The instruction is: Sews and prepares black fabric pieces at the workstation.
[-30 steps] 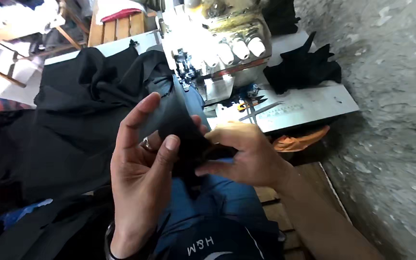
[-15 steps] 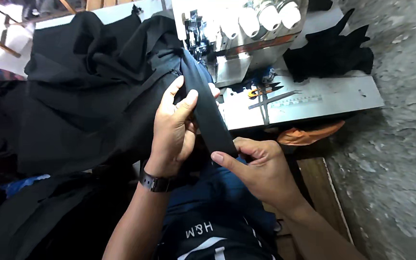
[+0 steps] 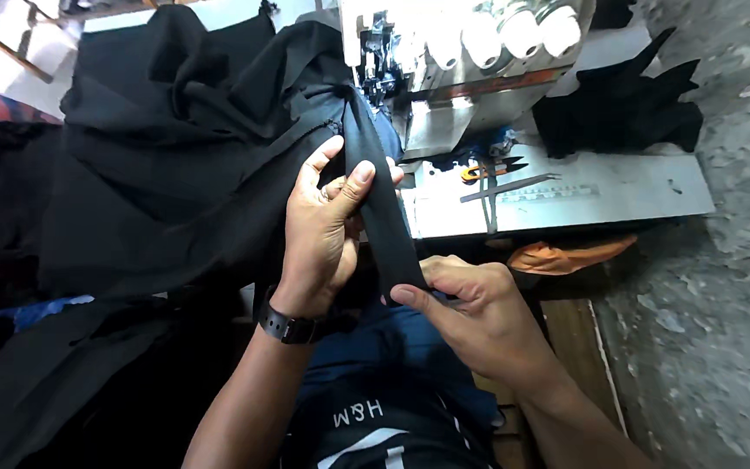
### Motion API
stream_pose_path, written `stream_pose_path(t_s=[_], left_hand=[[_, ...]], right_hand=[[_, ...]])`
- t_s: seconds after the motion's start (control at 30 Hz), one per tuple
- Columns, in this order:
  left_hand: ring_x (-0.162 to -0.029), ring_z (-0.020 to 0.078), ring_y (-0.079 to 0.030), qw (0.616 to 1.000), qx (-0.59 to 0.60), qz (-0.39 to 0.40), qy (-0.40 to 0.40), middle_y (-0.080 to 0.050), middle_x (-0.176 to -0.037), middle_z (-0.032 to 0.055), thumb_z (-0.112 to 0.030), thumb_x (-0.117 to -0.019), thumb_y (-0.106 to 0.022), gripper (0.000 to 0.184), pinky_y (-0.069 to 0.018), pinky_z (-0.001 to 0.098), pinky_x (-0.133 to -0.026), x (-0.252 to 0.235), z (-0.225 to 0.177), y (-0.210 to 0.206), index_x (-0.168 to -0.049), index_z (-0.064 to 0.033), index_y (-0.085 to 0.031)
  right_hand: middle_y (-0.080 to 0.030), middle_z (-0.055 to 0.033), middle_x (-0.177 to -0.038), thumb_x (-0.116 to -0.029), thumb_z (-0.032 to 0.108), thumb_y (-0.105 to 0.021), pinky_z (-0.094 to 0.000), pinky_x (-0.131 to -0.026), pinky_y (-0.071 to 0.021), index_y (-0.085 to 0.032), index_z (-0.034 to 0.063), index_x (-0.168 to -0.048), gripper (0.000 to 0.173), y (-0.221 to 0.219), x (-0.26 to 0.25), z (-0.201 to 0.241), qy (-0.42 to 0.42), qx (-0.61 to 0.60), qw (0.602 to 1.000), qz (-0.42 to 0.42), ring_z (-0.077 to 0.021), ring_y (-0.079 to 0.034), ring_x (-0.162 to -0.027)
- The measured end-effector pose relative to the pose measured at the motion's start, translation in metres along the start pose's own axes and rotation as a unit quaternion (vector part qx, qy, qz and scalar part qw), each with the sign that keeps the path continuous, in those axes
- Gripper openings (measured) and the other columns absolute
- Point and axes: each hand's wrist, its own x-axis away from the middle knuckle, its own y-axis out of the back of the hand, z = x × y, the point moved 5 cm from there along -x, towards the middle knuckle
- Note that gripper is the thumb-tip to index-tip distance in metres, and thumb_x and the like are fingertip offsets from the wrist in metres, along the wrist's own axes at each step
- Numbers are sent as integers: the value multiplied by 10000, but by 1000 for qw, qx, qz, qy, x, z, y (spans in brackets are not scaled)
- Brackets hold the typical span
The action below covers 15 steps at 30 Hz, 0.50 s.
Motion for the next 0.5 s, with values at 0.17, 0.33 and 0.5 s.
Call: stream_pose_path(t_s=[0.17, 0.33, 0.5], left_hand=[[-953, 192, -742, 1000, 24, -11, -14, -707, -1129, 119, -129, -1054, -562, 486, -627, 317, -833, -4, 2, 0, -1512, -185, -407], [-950, 143, -743, 981, -115, 105, -114, -740, -1154, 26, -337, -964, -712, 514, -634, 307, -834, 48, -29, 8, -1433, -191, -559], [-1095, 167, -675, 862, -362, 82, -345, -714, -1147, 12, -365, -940, -732, 354, -564, 348, -967, 45, -139, 7, -1181, -115, -667]], right_hand=[[-745, 47, -874, -992, 373, -685, -288, -835, -500, -774, 129, -825, 309, 0, 3, 6, 46, 39, 998, -14, -40, -662, -901], [-651, 37, -749, -1062, 413, -544, -286, -885, -418, -636, 140, -827, 372, 5, -21, 42, 232, 39, 972, -10, -110, -609, -946], [-775, 9, -1031, -934, 181, -740, -228, -764, -577, -785, 85, -1121, 215, 14, -131, -4, 232, -23, 971, -49, -17, -684, -851]])
